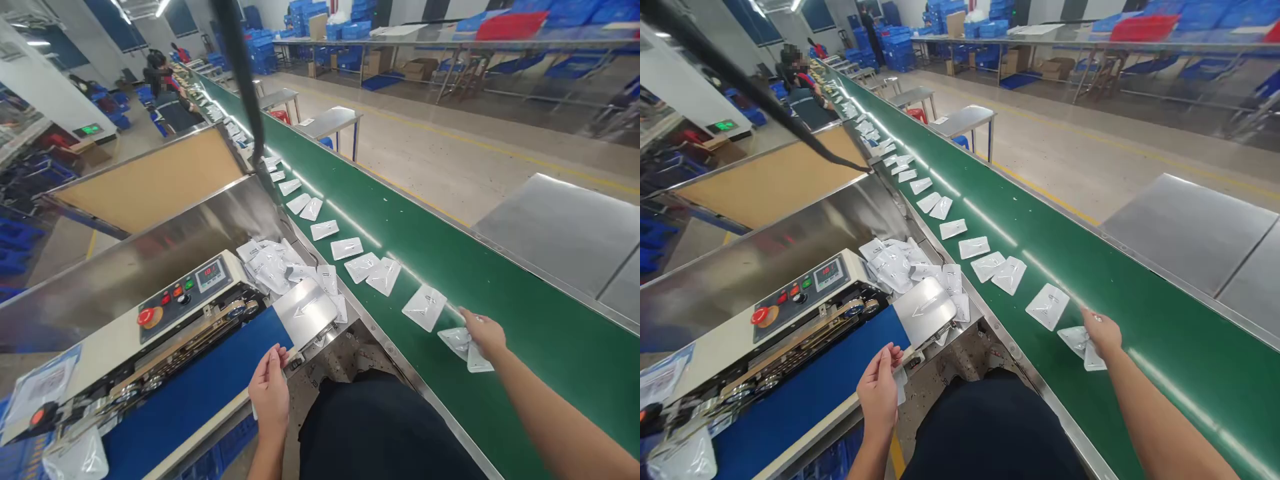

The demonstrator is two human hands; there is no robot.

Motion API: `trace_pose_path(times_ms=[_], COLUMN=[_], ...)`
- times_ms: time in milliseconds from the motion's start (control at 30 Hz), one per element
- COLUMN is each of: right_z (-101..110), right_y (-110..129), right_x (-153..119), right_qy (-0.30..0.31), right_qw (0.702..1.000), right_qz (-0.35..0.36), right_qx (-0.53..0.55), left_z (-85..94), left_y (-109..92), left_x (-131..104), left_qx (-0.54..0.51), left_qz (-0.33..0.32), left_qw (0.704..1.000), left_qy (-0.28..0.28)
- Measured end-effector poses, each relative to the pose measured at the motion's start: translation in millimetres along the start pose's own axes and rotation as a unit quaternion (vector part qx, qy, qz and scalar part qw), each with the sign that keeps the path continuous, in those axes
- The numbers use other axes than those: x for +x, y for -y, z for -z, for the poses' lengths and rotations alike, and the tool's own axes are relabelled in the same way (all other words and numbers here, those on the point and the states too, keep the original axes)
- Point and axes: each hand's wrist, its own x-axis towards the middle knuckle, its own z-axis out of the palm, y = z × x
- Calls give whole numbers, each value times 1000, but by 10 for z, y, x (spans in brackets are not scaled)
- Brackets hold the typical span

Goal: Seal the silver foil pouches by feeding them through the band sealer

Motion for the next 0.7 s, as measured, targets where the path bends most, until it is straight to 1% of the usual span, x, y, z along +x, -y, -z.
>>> trace_pose_path(times_ms=[33, 100, 167, 200, 233, 267, 300, 333, 367, 400, 467, 500, 567, 633, 700], right_z=[-87, -249, -343, -353, -337, -297, -236, -161, -77, 8, 157, 209, 245, 180, 21], right_y=[146, 439, 711, 837, 958, 1075, 1192, 1310, 1432, 1561, 1835, 1977, 2253, 2489, 2667], right_x=[-20, -83, -187, -259, -349, -458, -586, -736, -905, -1093, -1511, -1733, -2175, -2563, -2844], right_qy=[16, 44, 63, 73, 79, 81, 81, 81, 81, 87, 111, 123, 161, 231, 305], right_qw=[1000, 999, 998, 997, 994, 988, 974, 953, 925, 896, 849, 831, 804, 789, 789], right_qz=[-20, -27, -6, 23, 69, 133, 210, 291, 369, 430, 507, 530, 550, 542, 507], right_qx=[1, -5, -10, -11, -9, -2, 10, 27, 47, 67, 103, 121, 155, 173, 166], left_z=[29, 76, 118, 138, 155, 167, 171, 163, 141, 103, -12, -84, -231, -346, -403], left_y=[8, 5, -6, -8, -6, -1, 6, 11, 10, 0, -53, -95, -191, -266, -282], left_x=[-21, -67, -111, -130, -146, -160, -172, -180, -185, -186, -177, -165, -123, -49, 69], left_qx=[1, 5, 7, 7, 6, 5, 3, 2, 3, 8, 26, 34, 40, 33, 25], left_qz=[4, 7, 4, 1, -3, -7, -14, -25, -41, -61, -115, -144, -194, -224, -218], left_qw=[1000, 1000, 1000, 1000, 1000, 1000, 1000, 999, 999, 997, 990, 985, 975, 965, 962], left_qy=[-1, 4, 8, 8, 10, 13, 17, 24, 34, 47, 72, 84, 103, 133, 162])
